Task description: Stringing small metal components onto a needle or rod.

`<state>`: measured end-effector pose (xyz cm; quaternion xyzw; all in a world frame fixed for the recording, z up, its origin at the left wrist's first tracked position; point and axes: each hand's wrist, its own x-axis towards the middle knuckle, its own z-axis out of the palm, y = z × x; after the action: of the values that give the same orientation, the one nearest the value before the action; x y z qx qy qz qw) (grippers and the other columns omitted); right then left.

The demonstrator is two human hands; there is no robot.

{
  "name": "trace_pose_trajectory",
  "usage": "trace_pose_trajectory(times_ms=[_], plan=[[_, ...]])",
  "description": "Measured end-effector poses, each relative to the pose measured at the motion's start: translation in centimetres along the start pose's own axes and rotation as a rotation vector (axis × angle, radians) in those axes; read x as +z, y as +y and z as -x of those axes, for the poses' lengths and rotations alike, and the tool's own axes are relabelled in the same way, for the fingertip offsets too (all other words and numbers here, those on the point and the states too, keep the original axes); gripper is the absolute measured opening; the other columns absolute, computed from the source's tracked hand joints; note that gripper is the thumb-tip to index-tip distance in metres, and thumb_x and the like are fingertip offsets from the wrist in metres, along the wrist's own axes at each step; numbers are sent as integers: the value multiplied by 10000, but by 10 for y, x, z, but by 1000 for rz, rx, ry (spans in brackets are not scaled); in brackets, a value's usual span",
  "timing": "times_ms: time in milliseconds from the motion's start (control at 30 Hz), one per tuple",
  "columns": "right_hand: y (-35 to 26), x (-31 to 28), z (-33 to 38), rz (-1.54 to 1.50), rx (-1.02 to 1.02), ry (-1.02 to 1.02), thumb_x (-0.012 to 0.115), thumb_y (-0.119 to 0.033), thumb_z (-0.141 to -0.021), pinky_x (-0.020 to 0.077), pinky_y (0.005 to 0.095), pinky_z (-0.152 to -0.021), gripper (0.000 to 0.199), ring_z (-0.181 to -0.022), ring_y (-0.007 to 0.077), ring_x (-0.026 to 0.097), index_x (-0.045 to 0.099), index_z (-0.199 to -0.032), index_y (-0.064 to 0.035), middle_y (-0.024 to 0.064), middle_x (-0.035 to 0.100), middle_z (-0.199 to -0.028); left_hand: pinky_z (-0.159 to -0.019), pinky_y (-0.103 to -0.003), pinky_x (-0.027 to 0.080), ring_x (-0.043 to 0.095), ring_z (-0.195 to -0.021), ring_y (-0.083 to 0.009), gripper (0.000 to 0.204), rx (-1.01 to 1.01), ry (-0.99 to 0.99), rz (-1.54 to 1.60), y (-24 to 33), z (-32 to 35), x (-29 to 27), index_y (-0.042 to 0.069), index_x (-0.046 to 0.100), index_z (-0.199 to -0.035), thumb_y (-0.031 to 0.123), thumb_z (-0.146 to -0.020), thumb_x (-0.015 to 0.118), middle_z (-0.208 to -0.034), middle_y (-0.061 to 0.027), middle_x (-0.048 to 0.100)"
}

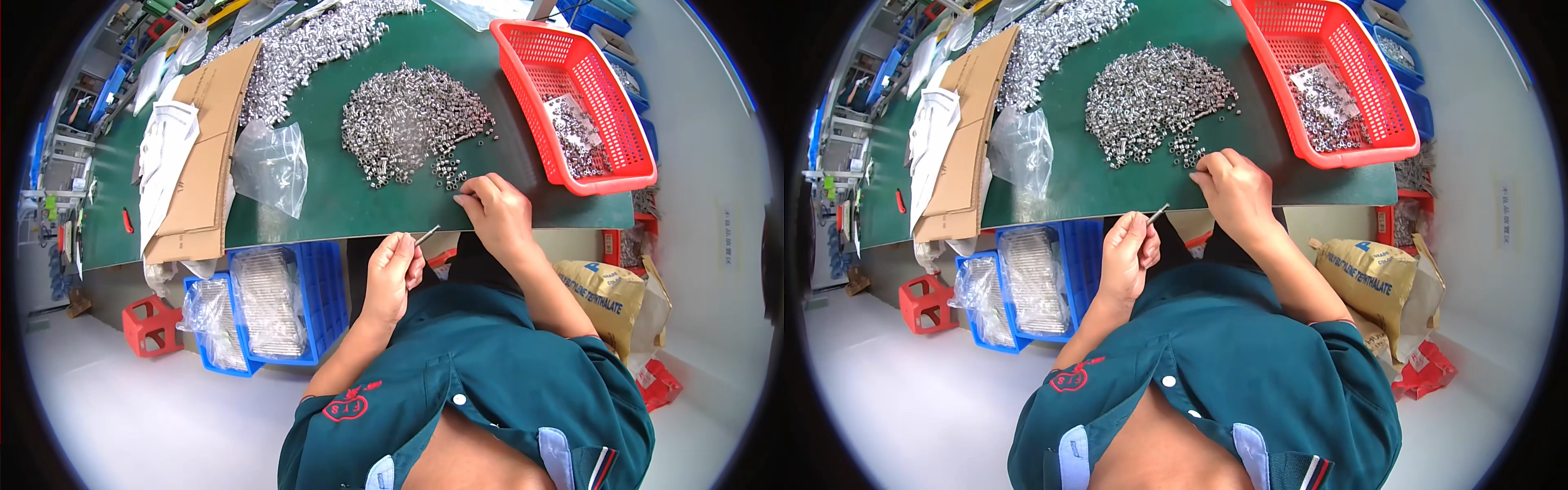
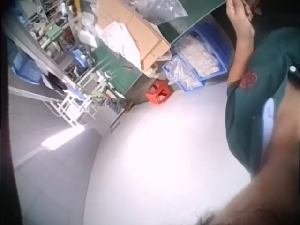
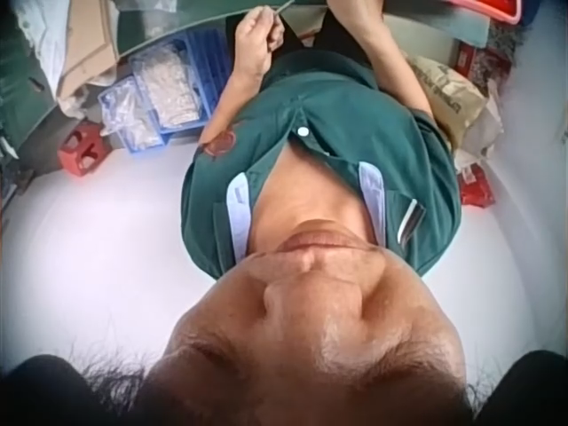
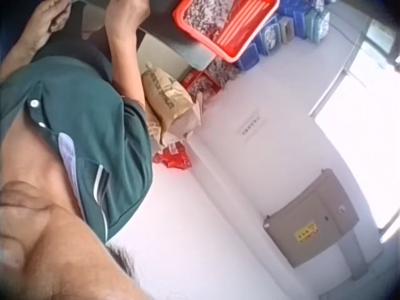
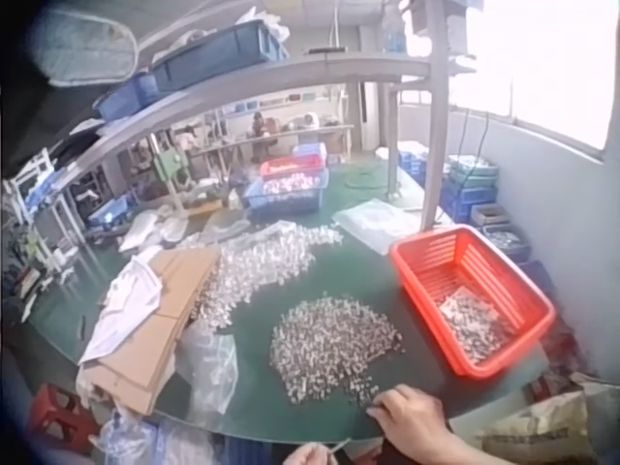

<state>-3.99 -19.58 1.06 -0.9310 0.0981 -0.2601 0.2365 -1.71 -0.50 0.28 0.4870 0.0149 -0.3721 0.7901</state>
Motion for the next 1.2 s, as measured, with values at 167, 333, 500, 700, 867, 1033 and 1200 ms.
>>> trace_pose_trajectory(times_ms=[167, 333, 500, 700, 867, 1033, 1200], plan=[[-16, -19, 14, -712, 265, -274, 668, -26, -801, 467, 222, -588, 89, -642, 90, 557, 612, -866, -5, 31, 596, -738, -435, -201, 267, 333, -467, -62, 249, 25, -7, -42, 0, -4, 4, 57, 464, -800, 232, -976, 447, -582, -5, 420], [-17, -19, 14, -922, 435, -434, 649, -35, -836, 469, 195, -613, 94, -668, 47, 537, 600, -905, 4, -11, 581, -752, -439, -202, 257, 326, -482, -59, 250, 31, -12, -68, 0, -3, 5, 56, 474, -793, 232, -970, 464, -589, -3, 420], [-22, -22, 13, -811, 334, -423, 664, -6, -802, 464, 219, -595, 96, -651, 68, 543, 603, -875, 6, 5, 587, -745, -463, -195, 273, 346, -528, -40, 252, 42, 5, -105, 3, 1, 6, 71, 480, -780, 231, -974, 463, -616, 26, 423], [-23, -27, 12, -630, 21, -302, 660, 43, -749, 460, 259, -580, 120, -644, 132, 564, 595, -844, 8, 71, 585, -756, -453, -195, 258, 338, -509, -49, 251, 58, -26, -147, 0, 2, 2, 61, 481, -793, 243, -965, 484, -603, 12, 427], [-30, -28, 17, -662, 218, -370, 652, 33, -766, 463, 263, -588, 108, -656, 131, 566, 583, -843, 5, 73, 578, -755, -478, -197, 289, 369, -541, -35, 268, 314, 60, -476, -3, 5, 6, 53, 504, -779, 235, -973, 471, -611, 25, 445], [-25, -27, 12, -644, -125, -286, 647, -1, -753, 489, 317, -617, 123, -700, 226, 602, 567, -845, -16, 91, 586, -780, -454, -199, 262, 344, -508, -45, 274, 245, 36, -385, -2, 3, 2, 73, 489, -781, 276, -965, 487, -592, 24, 429], [-27, -33, 7, -630, -194, -338, 670, 27, -729, 477, 285, -604, 171, -679, 171, 588, 583, -873, -5, 78, 590, -803, -433, -203, 246, 315, -476, -51, 279, -30, -121, -84, 3, 1, -4, 85, 468, -759, 279, -957, 498, -569, 22, 403]])
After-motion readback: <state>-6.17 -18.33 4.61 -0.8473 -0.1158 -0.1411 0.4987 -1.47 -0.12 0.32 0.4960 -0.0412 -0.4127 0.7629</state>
